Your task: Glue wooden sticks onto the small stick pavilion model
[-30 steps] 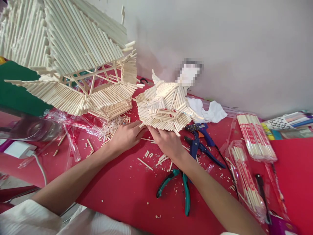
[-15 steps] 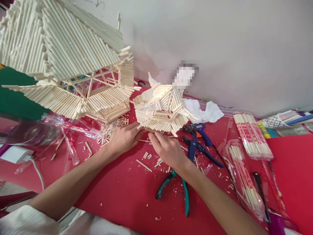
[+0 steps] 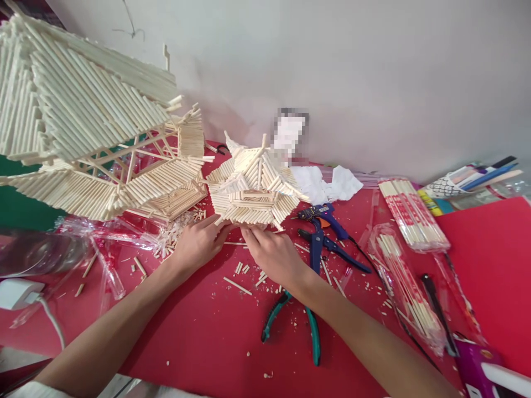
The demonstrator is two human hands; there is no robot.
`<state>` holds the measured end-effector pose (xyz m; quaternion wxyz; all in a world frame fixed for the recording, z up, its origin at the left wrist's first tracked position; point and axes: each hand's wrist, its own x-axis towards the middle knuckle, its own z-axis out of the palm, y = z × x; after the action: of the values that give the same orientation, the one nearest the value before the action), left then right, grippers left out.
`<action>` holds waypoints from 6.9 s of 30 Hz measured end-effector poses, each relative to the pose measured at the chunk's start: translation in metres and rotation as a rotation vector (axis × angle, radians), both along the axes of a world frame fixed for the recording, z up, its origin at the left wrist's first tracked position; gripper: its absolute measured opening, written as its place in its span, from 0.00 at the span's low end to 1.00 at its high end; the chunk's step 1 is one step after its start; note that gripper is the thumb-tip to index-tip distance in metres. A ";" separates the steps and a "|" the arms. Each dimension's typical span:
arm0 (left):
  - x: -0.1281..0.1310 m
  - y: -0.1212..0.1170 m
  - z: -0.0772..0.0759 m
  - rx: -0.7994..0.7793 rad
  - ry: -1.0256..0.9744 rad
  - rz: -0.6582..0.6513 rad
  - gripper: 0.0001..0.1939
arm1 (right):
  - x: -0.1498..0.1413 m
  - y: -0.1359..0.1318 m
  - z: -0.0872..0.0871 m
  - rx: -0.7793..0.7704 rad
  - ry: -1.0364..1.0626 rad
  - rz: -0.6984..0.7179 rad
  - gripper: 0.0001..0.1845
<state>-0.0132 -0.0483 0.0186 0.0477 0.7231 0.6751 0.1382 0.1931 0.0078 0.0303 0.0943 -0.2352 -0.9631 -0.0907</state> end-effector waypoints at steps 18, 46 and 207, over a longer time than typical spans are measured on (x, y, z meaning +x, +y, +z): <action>0.002 0.001 0.004 0.009 0.002 0.038 0.16 | -0.006 0.001 0.004 -0.001 -0.074 -0.018 0.26; 0.003 0.001 0.004 0.038 -0.027 0.062 0.17 | -0.009 0.002 0.009 0.002 -0.052 -0.009 0.26; -0.002 -0.001 -0.005 0.148 0.029 0.060 0.16 | -0.004 0.007 0.020 -0.150 -0.022 -0.093 0.32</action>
<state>-0.0150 -0.0489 0.0133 -0.0197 0.7060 0.6850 0.1788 0.1891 0.0143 0.0498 0.0617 -0.2849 -0.9562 -0.0249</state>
